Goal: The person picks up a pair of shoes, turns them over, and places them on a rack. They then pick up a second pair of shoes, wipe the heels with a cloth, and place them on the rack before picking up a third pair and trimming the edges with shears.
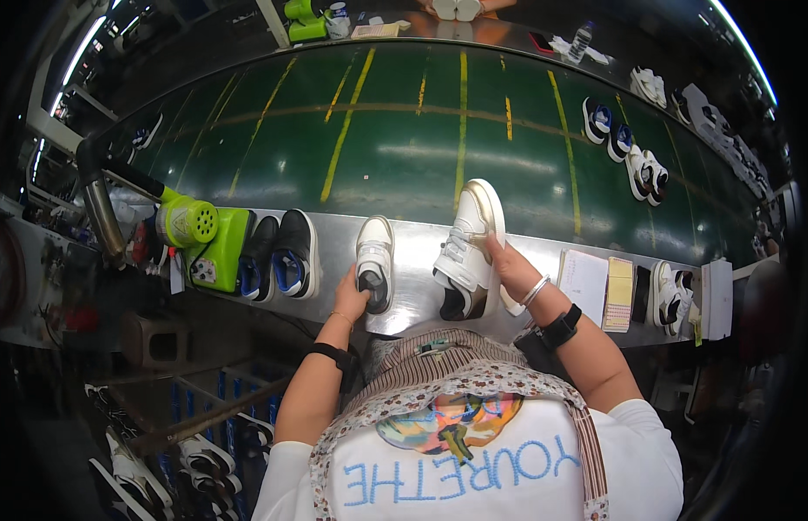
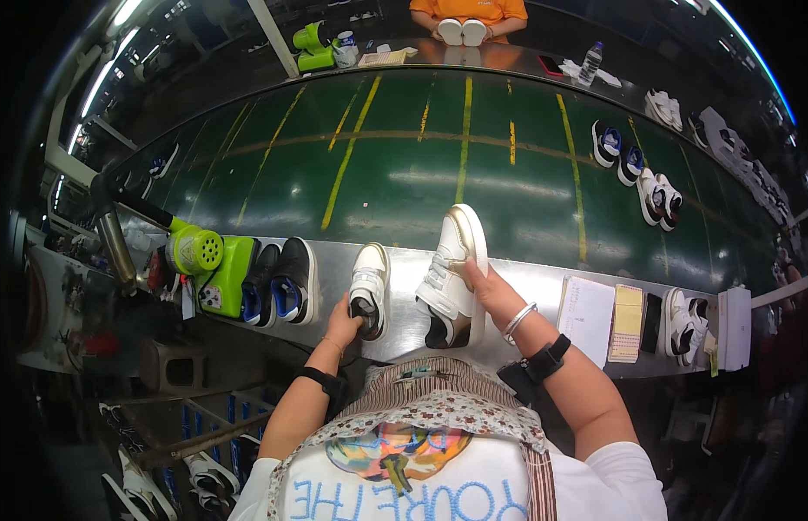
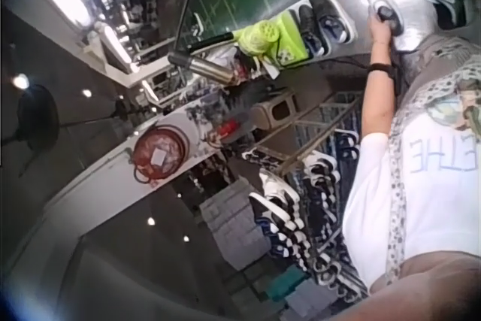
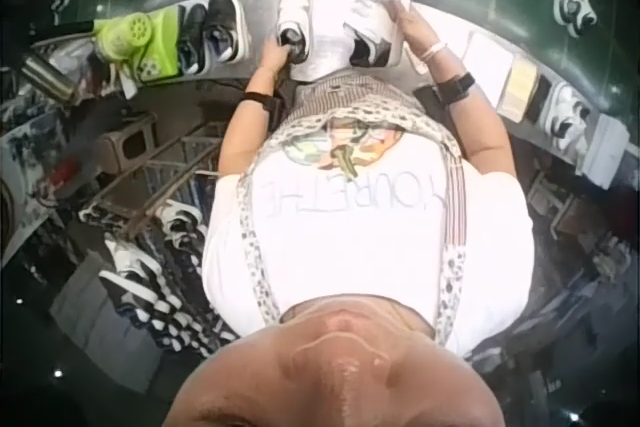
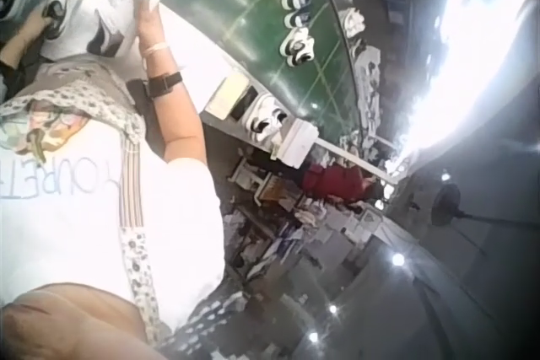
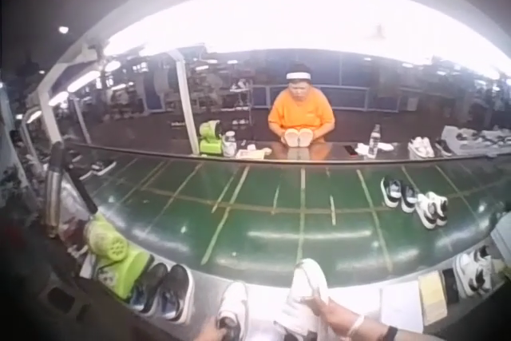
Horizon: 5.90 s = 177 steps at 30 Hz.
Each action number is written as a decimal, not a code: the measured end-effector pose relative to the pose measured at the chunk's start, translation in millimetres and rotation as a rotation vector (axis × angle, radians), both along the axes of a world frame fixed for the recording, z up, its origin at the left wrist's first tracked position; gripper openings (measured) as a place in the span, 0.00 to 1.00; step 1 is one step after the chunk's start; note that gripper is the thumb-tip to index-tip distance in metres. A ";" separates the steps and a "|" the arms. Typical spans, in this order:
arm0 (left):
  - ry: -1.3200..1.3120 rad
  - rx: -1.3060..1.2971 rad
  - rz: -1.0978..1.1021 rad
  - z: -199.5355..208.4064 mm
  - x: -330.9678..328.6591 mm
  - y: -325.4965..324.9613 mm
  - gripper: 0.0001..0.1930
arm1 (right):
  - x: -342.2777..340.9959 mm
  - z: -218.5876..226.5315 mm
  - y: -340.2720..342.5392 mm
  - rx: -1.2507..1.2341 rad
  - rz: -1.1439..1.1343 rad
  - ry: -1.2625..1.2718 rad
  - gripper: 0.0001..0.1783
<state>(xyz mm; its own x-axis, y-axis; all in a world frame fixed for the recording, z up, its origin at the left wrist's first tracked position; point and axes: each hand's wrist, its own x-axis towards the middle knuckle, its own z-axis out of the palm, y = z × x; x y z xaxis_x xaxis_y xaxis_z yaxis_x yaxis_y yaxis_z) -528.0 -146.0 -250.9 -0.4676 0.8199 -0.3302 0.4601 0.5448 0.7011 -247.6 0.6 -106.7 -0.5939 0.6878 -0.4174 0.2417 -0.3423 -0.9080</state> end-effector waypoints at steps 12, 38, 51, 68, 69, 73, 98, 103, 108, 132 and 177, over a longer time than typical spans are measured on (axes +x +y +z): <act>-0.060 0.157 -0.030 15.7 27.0 7.7 0.43 | -3.5 3.1 9.0 -0.211 -0.064 -0.049 0.47; -1.359 0.464 0.068 70.1 1.6 -28.5 0.35 | -54.6 -29.2 -18.3 -0.431 -0.141 0.384 0.39; -0.459 0.234 -0.051 -39.8 -19.8 -55.3 0.19 | -28.7 -101.9 -72.5 -0.364 -0.276 0.026 0.33; 0.485 -0.139 -0.562 64.1 79.9 -25.5 0.27 | 69.6 -86.5 -43.3 -0.246 -0.070 -0.278 0.21; 0.491 -0.194 -0.497 68.7 85.2 -23.8 0.26 | 77.6 -81.4 -35.2 -0.226 -0.069 -0.282 0.21; 0.525 -0.288 -0.288 58.1 98.4 -17.1 0.20 | 123.3 -57.1 10.2 -0.178 -0.103 -0.309 0.20; 0.524 -0.412 -0.035 46.8 107.0 -8.2 0.16 | 300.1 -81.6 521.5 0.694 -0.109 -1.492 0.49; 0.552 -0.452 -0.211 55.5 102.2 -1.8 0.14 | 371.7 -127.0 585.8 0.725 0.009 -1.149 0.47; 0.544 -0.508 -0.301 50.0 94.7 -1.1 0.16 | 427.7 -170.8 645.0 0.800 -0.147 -1.263 0.40; 0.621 0.322 0.330 132.2 115.2 -185.4 0.21 | -33.4 -60.0 97.0 1.349 1.083 -0.414 0.31; 1.215 -1.301 2.351 268.4 452.8 -747.5 0.23 | -196.2 148.4 -801.1 1.079 1.996 1.691 0.33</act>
